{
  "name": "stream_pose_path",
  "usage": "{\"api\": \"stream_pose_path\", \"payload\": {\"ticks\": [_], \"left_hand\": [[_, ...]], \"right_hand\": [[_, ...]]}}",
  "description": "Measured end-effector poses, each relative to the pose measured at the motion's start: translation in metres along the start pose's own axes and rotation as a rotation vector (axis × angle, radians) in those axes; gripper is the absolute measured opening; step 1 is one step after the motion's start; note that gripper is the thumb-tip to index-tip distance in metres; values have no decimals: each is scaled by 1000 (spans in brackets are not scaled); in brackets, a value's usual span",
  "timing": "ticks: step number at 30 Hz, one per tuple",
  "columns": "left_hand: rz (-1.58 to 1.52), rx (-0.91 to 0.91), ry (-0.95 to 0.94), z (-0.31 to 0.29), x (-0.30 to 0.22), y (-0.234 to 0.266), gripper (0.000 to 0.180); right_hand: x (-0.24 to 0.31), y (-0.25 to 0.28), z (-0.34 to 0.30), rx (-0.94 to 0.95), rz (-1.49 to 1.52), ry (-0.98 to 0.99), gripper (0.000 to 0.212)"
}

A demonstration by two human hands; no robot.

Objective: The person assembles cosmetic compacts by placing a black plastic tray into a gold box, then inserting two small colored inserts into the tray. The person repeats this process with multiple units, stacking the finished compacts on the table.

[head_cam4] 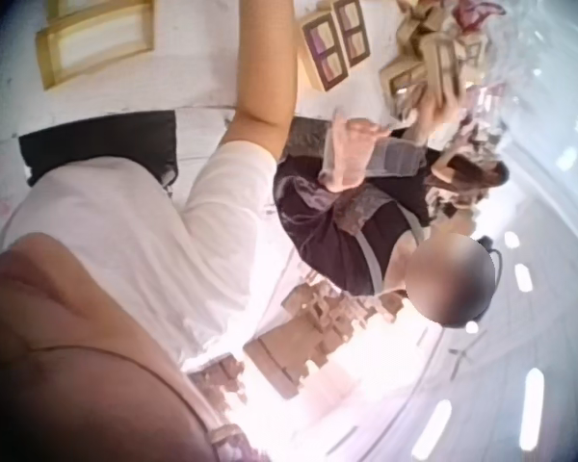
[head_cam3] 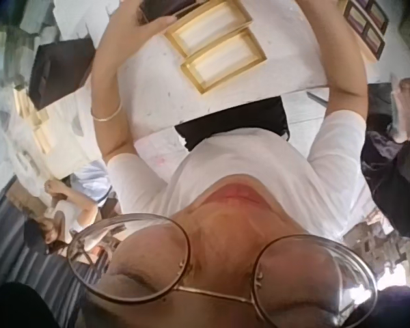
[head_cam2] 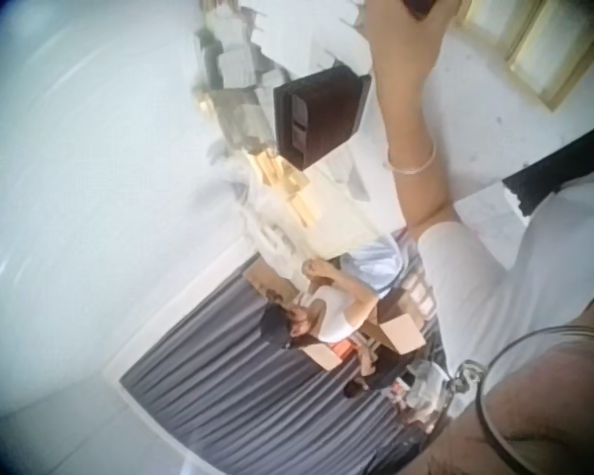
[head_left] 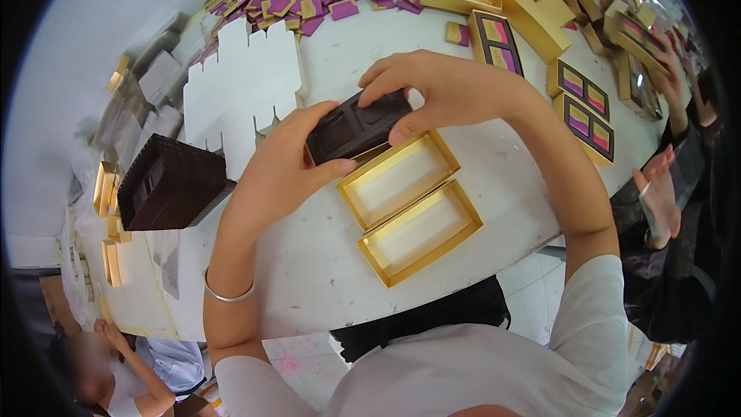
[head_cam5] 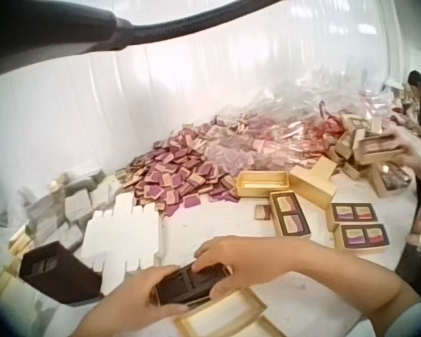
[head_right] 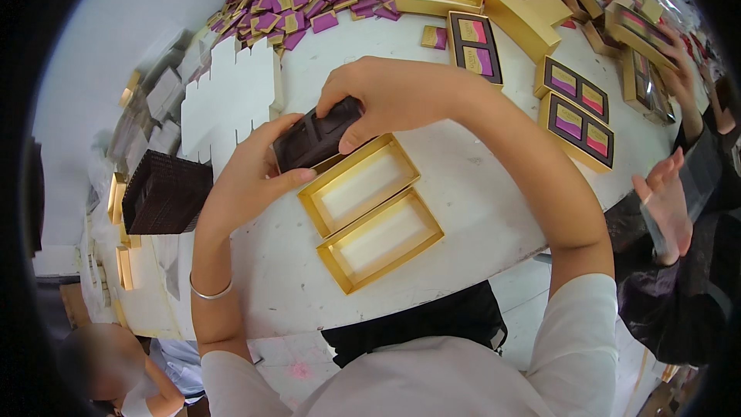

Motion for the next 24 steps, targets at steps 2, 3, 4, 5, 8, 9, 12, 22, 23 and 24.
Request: {"api": "stream_pose_path", "payload": {"ticks": [2,3,4,5,8,9,12,22,23,24], "left_hand": [[-29,21,6,1,4,1,62],[-72,50,47,3,8,1,62],[-112,77,95,3,12,0,62],[-69,80,87,4,11,1,62],[30,87,84,4,4,4,62],[38,90,100,3,0,3,62],[26,82,74,5,-1,6,63],[-68,58,-9,7,6,9,61],[-78,59,-13,7,6,9,60],[-88,60,-17,8,5,9,60]], "right_hand": [[-3,3,-5,6,81,5,33],[-5,8,-7,2,99,27,33],[-6,11,-8,-2,123,55,33],[-9,11,-6,3,107,49,31],[-12,8,-1,21,79,49,28],[-13,6,-2,30,86,57,28],[-16,7,-1,-17,124,108,29],[-30,10,3,-82,189,-104,23],[-32,8,4,-78,189,-111,20],[-35,6,6,-74,189,-119,18]]}}
Point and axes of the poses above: each hand's wrist, its own z-axis towards the middle knuckle, its own y-axis out of the back of the hand, x = y × z, the point moved 10 cm from there along z, towards the middle knuckle, and after that the axes turned 11 degrees about -z, right-handed, at the moved point
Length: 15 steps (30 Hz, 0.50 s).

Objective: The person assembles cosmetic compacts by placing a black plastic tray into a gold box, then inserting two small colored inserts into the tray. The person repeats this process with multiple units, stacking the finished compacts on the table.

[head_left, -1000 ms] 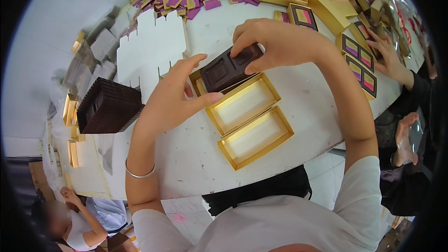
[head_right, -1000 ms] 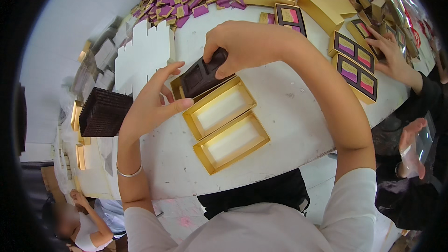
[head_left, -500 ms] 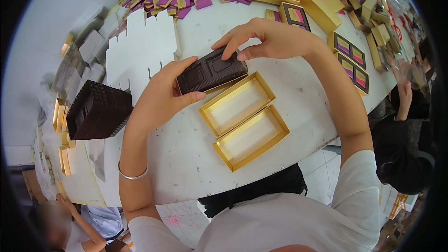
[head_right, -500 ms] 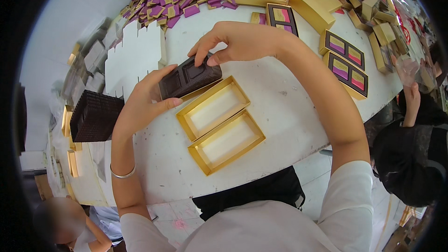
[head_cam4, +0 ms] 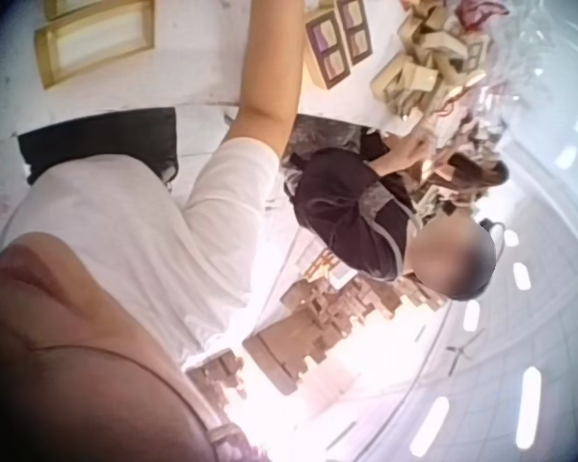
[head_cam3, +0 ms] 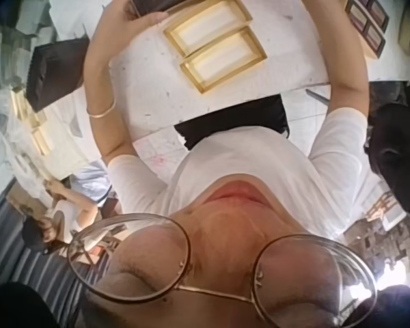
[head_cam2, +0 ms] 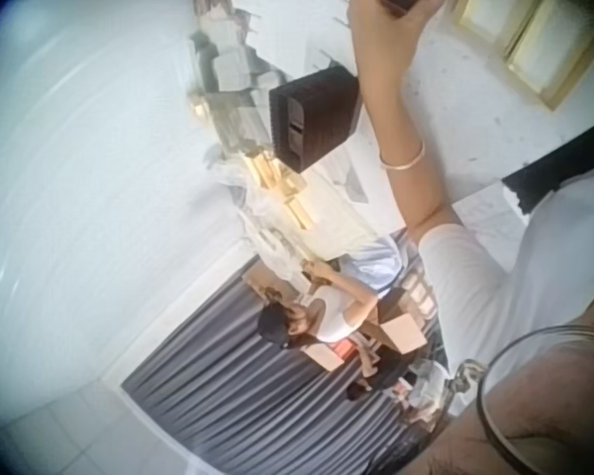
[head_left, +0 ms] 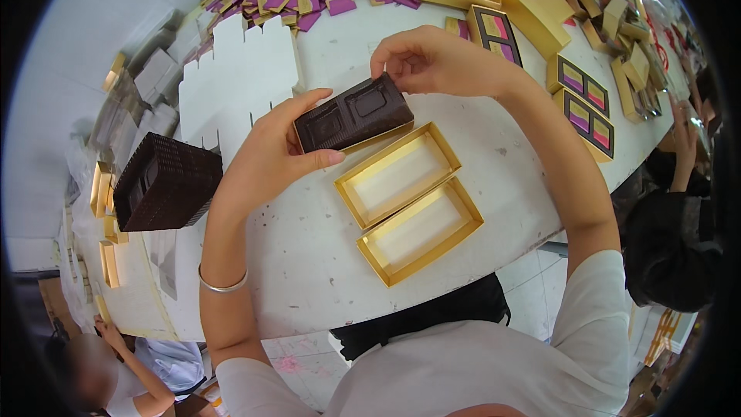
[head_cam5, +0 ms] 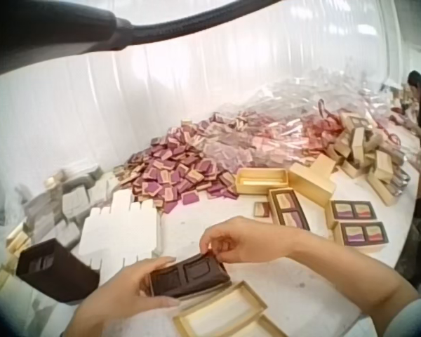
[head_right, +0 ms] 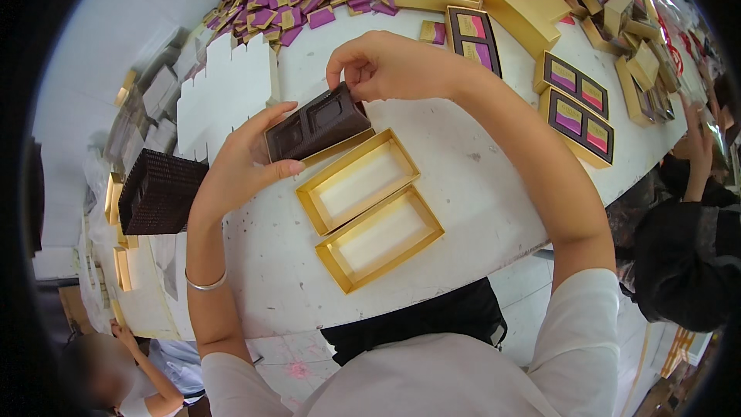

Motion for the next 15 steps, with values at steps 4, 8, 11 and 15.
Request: {"api": "stream_pose_path", "payload": {"ticks": [4,8,11,15], "left_hand": [[10,1,57,1,-2,-4,62],[1,-9,64,2,3,-5,60],[15,-22,37,2,-1,-4,58],[-62,-61,-12,1,6,0,57]], "right_hand": [[4,-2,-4,10,-126,24,12],[9,-1,-5,44,-194,-9,15],[6,1,-5,-18,-160,-65,18],[2,-1,-4,-43,-12,-130,17]]}}
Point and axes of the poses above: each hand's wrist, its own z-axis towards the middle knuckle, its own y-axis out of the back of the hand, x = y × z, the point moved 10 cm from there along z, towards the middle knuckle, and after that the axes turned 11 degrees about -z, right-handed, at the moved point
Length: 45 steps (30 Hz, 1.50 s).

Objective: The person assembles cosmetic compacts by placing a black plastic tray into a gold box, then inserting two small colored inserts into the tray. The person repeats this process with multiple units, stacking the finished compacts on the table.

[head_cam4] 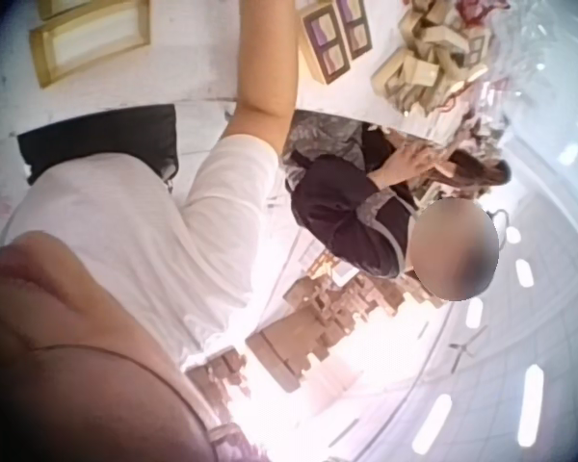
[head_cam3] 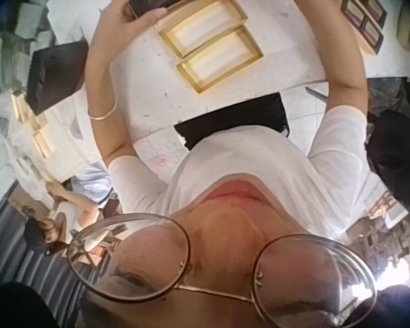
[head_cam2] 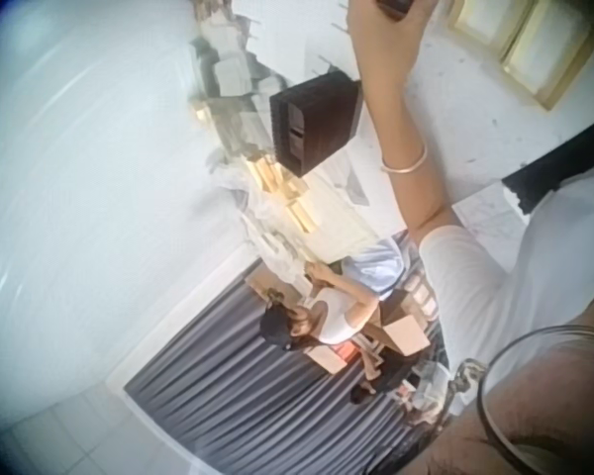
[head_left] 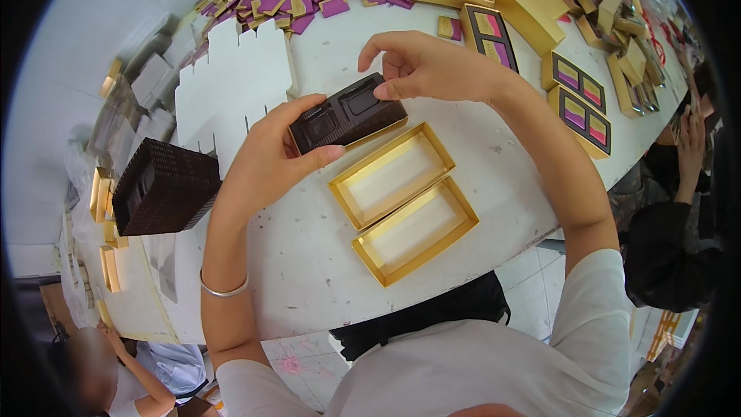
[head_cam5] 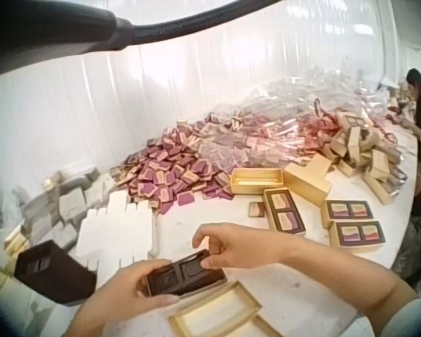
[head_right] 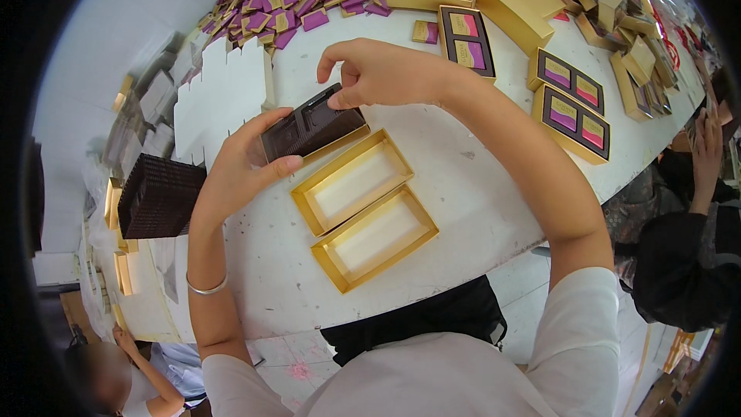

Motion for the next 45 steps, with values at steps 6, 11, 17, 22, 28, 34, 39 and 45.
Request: {"api": "stream_pose_path", "payload": {"ticks": [6,11,17,22,28,34,39,45], "left_hand": [[118,-23,18,1,-5,-1,52],[-11,11,125,2,-4,-6,49],[19,-2,78,0,-1,-2,53],[172,61,99,-1,-8,-10,54],[275,-33,-191,3,-10,-12,43],[558,-236,-118,-17,-43,2,44],[450,-582,-232,-72,-124,81,41],[983,-634,-135,-155,-116,146,39]], "right_hand": [[-3,-6,-4,107,56,-70,15],[-1,-5,-5,137,20,75,15],[9,-5,-2,77,-224,156,12],[28,4,-9,-166,-339,321,7],[26,-12,5,-182,-509,223,7],[51,-27,-4,-276,-766,398,8],[52,-37,-11,-248,-1030,326,3],[71,15,-30,-660,-758,361,17]]}}
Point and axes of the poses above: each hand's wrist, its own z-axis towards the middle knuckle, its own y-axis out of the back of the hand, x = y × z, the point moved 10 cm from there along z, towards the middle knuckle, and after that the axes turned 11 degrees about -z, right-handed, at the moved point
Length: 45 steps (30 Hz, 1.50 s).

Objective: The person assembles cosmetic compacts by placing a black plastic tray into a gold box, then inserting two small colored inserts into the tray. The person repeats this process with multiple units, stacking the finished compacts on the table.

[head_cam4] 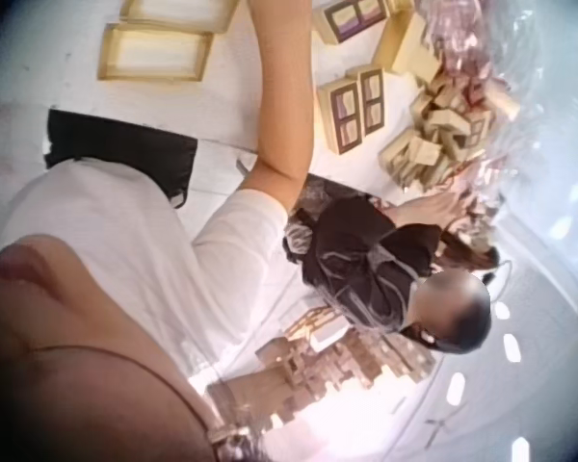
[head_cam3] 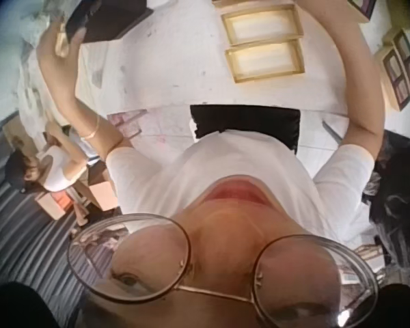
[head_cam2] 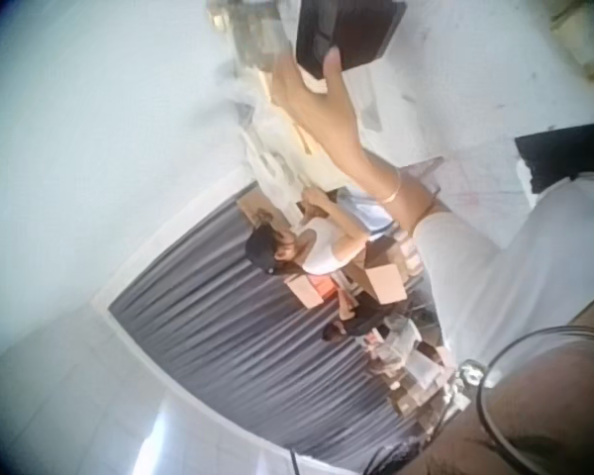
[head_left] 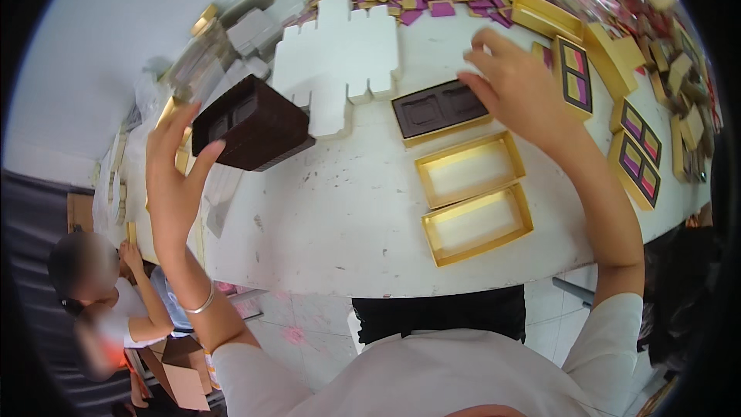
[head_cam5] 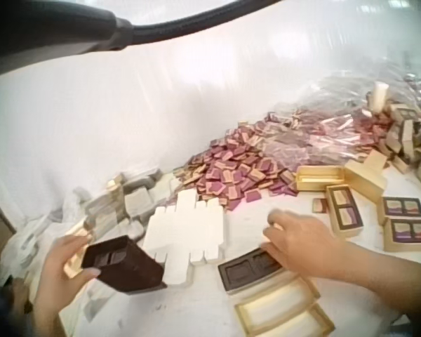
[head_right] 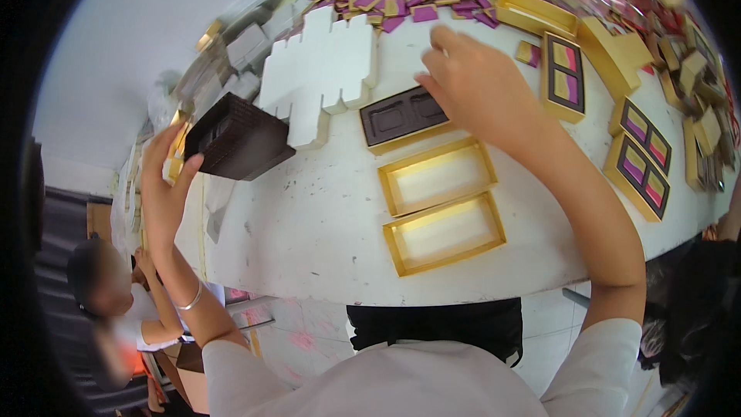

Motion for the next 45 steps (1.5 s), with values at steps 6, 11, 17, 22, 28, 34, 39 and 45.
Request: {"api": "stream_pose_path", "payload": {"ticks": [6,11,17,22,28,34,39,45], "left_hand": [[49,-29,33,-26,40,-6,11],[-220,-6,162,-19,61,-10,16],[-276,-31,296,-15,101,11,12],[-548,-277,223,-3,108,80,21],[-1157,170,426,-22,-2,-74,43],[-1545,729,624,-20,-107,-180,40],[-990,684,216,-25,-89,-181,56],[-913,629,116,-44,-125,-198,75]], "right_hand": [[-22,27,13,-87,167,-69,14],[-29,27,7,-100,152,-87,16],[-22,35,7,-194,138,-35,24],[-11,71,6,-462,209,54,38],[60,110,-10,-274,362,398,49],[27,68,-40,130,565,310,37],[-25,22,-62,505,600,7,27],[-12,0,-54,733,551,8,24]]}}
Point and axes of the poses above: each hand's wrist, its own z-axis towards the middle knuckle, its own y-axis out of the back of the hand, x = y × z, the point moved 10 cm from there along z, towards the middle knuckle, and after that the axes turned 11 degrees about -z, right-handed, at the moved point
